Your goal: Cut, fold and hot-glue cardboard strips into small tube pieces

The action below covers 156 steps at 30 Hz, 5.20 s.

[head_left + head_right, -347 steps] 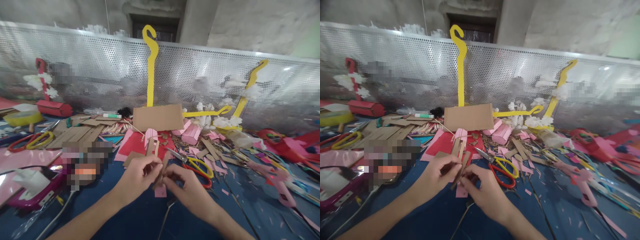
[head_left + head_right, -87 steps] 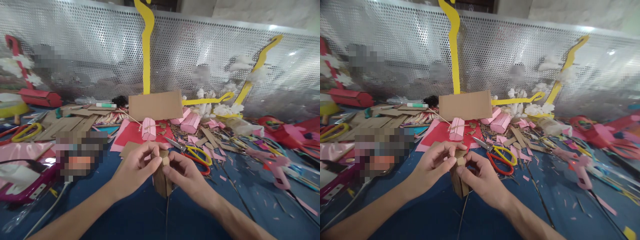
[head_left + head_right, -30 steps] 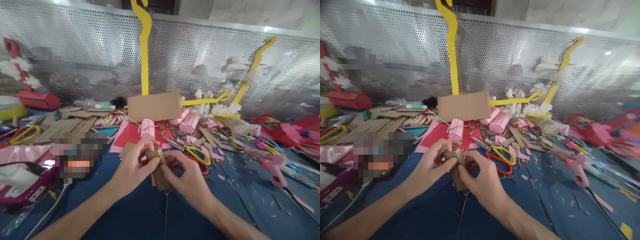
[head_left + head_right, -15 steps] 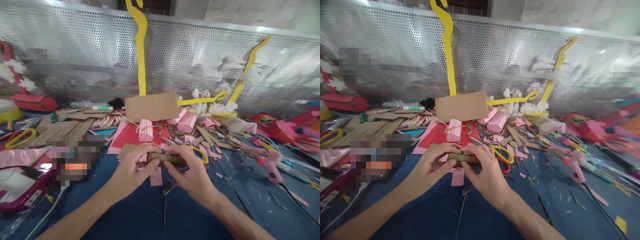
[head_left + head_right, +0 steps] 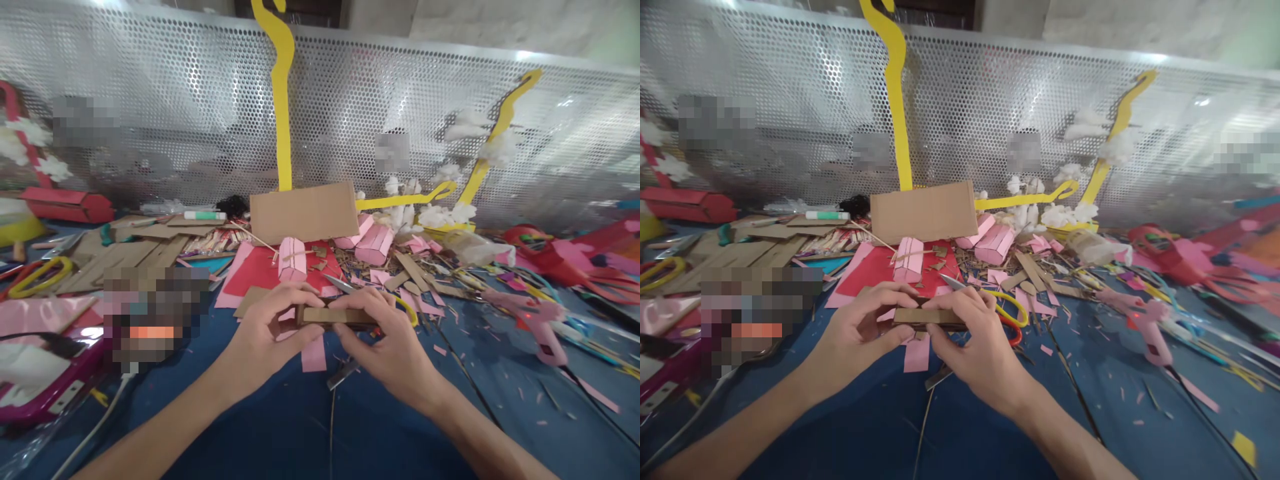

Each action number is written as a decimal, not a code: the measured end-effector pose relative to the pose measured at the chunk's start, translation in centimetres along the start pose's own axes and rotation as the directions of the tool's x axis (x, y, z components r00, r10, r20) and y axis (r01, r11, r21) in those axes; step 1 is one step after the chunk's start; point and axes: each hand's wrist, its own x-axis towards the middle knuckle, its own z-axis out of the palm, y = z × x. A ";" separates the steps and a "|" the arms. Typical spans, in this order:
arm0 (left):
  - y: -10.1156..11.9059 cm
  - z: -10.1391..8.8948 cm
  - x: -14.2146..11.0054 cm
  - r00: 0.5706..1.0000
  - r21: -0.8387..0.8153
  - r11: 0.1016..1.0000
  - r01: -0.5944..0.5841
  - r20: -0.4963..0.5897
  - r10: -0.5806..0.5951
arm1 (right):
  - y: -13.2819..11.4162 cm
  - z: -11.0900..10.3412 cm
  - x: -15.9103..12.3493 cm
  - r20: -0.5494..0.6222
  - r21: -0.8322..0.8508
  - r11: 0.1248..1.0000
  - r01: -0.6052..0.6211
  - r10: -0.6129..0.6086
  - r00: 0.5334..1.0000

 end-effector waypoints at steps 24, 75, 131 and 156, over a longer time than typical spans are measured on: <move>0.5 0.2 -0.3 1.000 0.126 0.992 -0.009 0.029 0.005 | -0.4 0.8 -0.4 -0.049 -0.081 0.996 0.029 -0.033 0.998; 0.7 -0.1 0.1 0.986 0.251 0.968 0.003 0.159 -0.045 | -0.5 -0.5 0.3 0.232 0.044 0.982 -0.185 0.170 0.958; -0.6 -0.1 0.5 0.992 0.076 0.990 0.115 0.044 -0.119 | 0.0 0.0 0.2 0.094 0.148 0.976 -0.160 0.147 0.985; -0.2 -1.1 1.1 0.982 -0.194 0.978 0.072 -0.160 -0.104 | 1.6 -0.3 0.5 -0.091 0.564 0.798 -0.214 0.318 0.944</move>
